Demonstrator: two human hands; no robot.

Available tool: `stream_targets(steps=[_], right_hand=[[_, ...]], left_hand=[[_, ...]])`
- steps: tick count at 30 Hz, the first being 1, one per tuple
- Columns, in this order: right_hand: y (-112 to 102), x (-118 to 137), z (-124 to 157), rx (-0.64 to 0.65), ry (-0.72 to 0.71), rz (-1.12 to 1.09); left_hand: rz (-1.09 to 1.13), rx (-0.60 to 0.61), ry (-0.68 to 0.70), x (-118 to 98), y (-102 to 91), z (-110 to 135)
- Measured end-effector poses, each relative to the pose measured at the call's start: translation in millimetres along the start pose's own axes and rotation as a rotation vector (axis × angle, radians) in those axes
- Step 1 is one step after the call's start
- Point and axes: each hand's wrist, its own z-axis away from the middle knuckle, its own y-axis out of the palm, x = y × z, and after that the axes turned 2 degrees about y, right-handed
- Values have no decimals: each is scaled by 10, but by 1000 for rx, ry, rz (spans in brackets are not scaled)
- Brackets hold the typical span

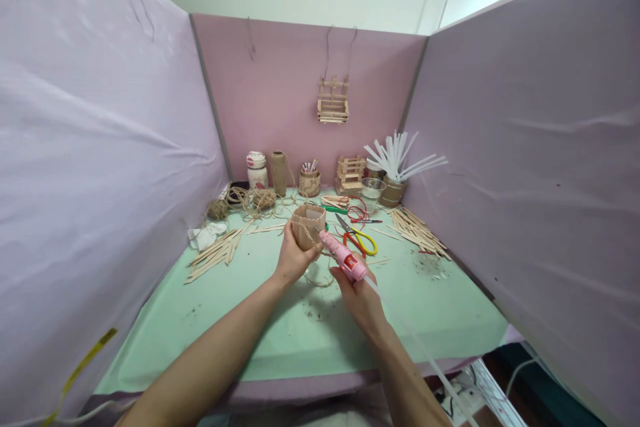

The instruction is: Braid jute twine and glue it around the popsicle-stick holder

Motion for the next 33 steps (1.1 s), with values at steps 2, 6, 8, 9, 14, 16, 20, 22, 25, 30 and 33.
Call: stream_targets(steps=[2, 6, 8, 9, 14, 16, 20, 22, 25, 30, 33], right_hand=[[-1, -3, 1, -3, -1, 9], [0, -15, 8, -2, 17, -1], [1, -23, 13, 4, 31, -9], [2, -27, 15, 7, 32, -12], [-2, -34, 19, 1, 19, -1], [-3, -37, 18, 4, 30, -1], [0, -56, 12, 0, 36, -6], [-1, -66, 10, -11, 30, 3], [-8, -70, 6, -17, 26, 20], [-24, -57, 0, -29, 21, 38], [-31, -55, -5, -30, 20, 40]], left_hand=[[-2, -6, -5, -16, 1, 2], [16, 3, -21, -42, 1, 5], [22, 5, -29, -48, 1, 6], [23, 3, -32, -50, 1, 7], [20, -4, -18, -50, 0, 9], [8, -8, -17, -50, -3, 9], [3, -9, -15, -54, -6, 9], [6, -3, -13, -58, -6, 9], [12, 5, -19, -61, -4, 8], [18, 5, -13, -41, -5, 4], [1, 6, -13, -32, -7, 3]])
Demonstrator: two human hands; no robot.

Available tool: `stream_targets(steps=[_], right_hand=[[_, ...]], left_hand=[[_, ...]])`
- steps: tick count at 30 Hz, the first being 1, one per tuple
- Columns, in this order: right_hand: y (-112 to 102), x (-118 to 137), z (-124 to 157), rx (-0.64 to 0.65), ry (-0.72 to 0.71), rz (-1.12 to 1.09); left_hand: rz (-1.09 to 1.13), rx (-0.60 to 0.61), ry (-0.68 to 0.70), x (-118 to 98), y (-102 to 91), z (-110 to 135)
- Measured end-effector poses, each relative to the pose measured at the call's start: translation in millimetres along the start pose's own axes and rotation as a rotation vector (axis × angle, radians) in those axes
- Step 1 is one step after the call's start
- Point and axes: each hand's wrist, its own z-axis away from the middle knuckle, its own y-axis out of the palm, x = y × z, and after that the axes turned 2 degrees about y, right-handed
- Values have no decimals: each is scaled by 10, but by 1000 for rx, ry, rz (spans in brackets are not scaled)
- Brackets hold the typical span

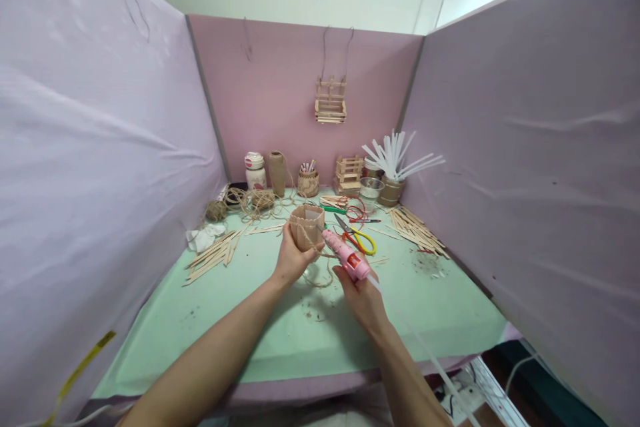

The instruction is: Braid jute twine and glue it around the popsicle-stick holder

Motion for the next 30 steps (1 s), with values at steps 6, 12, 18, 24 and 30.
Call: stream_targets(steps=[6, 12, 18, 24, 30], right_hand=[[-1, -26, -6, -10, 1, -13], [-17, -29, -6, -1, 16, -25], [-43, -4, -18, -59, 86, -132], [-158, -150, -110, -156, 433, -352], [-459, -592, -362, -501, 706, -799]], left_hand=[[6, -1, 19, -12, 2, 3], [16, 14, 1, 7, 4, -5], [20, 33, 20, 2, -1, -4], [33, 39, -12, 19, 2, -12], [48, 22, -56, 41, -1, -24]])
